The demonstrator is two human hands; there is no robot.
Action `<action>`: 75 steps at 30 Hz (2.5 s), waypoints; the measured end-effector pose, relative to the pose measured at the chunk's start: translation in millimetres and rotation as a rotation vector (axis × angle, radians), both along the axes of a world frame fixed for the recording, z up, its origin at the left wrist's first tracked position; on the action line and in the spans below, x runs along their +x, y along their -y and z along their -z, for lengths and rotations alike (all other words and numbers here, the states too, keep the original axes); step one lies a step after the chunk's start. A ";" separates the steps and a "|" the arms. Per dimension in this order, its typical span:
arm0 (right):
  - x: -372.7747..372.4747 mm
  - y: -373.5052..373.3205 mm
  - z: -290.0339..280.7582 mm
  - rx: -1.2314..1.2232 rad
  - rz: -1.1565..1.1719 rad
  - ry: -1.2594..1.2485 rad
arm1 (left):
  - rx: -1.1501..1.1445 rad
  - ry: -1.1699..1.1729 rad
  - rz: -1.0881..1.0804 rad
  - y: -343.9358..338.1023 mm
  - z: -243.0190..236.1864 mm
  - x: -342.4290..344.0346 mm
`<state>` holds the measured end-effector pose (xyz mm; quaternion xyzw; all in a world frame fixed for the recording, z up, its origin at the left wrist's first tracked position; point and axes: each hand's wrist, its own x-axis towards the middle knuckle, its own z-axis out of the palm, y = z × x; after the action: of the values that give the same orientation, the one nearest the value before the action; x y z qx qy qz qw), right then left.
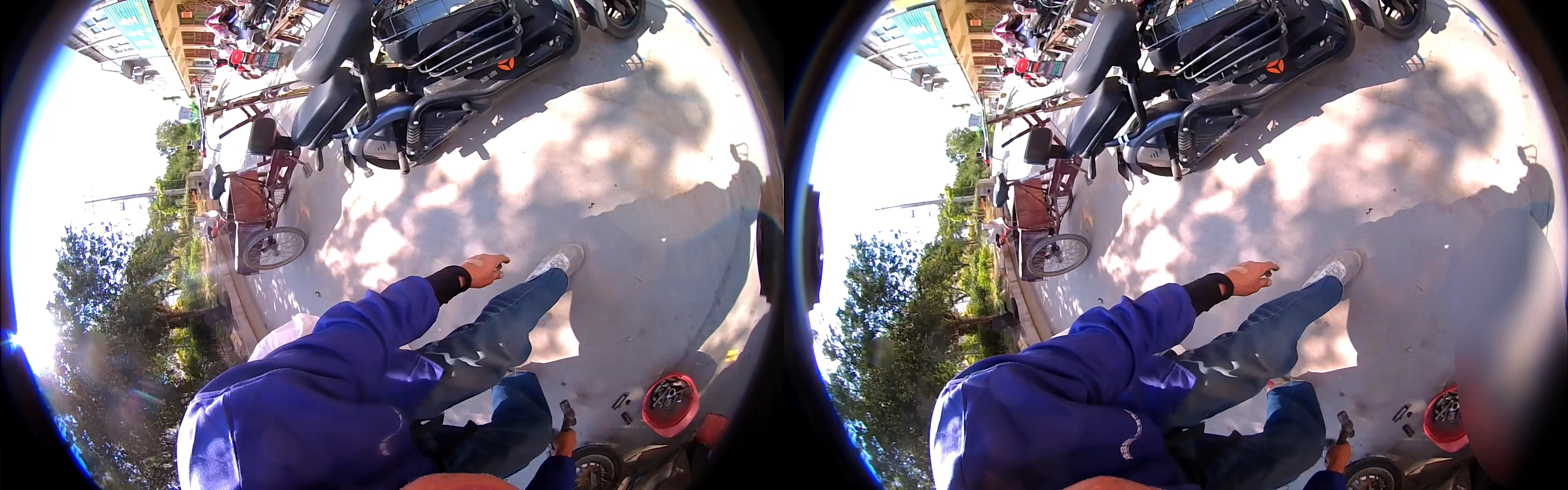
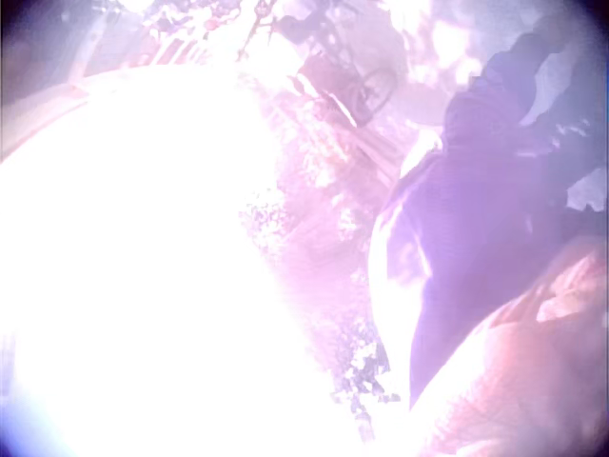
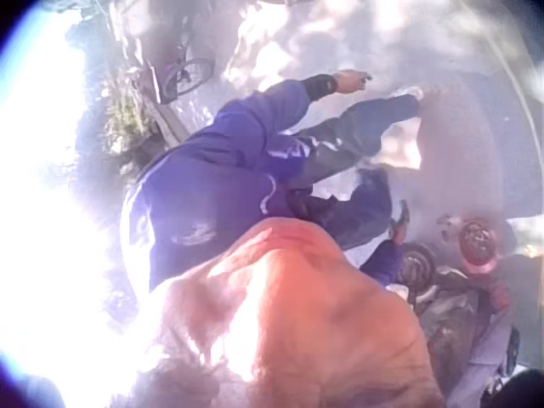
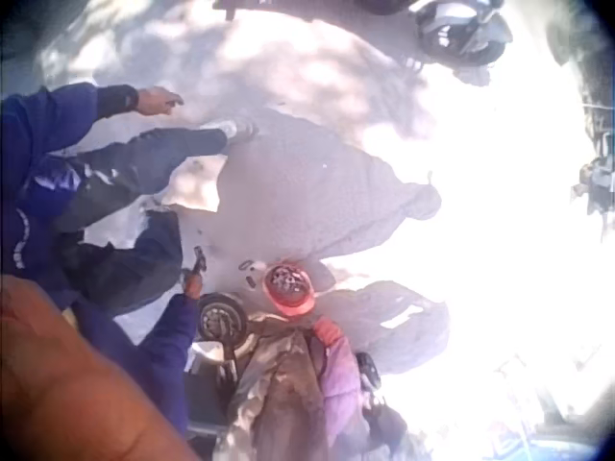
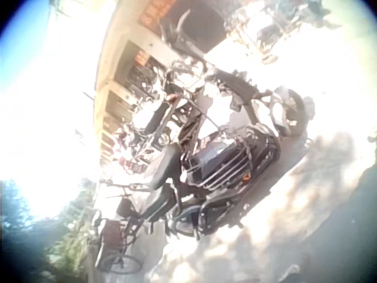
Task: The person retrieves a battery and attaches it to a cordless impact wrench, then uses the tool to remove bolts from a scooter's front wheel. They use a hammer to loosen the wheel, remove it from the axle, and place it on the ground. The person then uses a hammer to tap the wheel hub and removes the axle nut by hand.
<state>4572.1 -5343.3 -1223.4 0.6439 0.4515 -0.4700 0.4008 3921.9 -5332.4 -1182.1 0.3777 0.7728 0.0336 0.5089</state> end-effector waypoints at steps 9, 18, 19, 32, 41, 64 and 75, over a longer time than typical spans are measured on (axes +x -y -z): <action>-96.7 -62.3 -204.1 0.289 -0.246 -0.114 | -0.475 -0.049 -0.452 311.9 -188.4 -42.9; -188.8 -91.3 -295.1 0.234 -0.406 -0.129 | -0.325 -0.174 -0.729 415.1 -264.2 -71.5; -188.6 -85.8 -290.7 0.221 -0.443 -0.166 | -0.310 -0.198 -0.763 422.0 -269.3 -75.8; -308.5 31.4 -400.3 0.091 -0.454 -0.150 | 0.022 -0.401 -0.886 464.6 -309.1 -259.3; -493.6 -35.1 -460.9 0.377 -0.430 -0.080 | 0.436 -0.600 -0.956 374.3 -411.7 -460.0; -646.5 -171.9 -615.6 0.794 -0.300 0.182 | 0.870 -0.590 -0.102 -55.5 -432.0 -782.2; -653.0 -213.1 -619.7 0.832 -0.282 0.227 | 0.552 -0.646 -0.024 -187.4 -360.7 -856.7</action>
<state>3919.1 -5130.2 -603.7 0.7300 0.6383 -0.1158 0.2151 3065.1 -5145.0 -821.4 0.4820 0.8588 0.1250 0.1200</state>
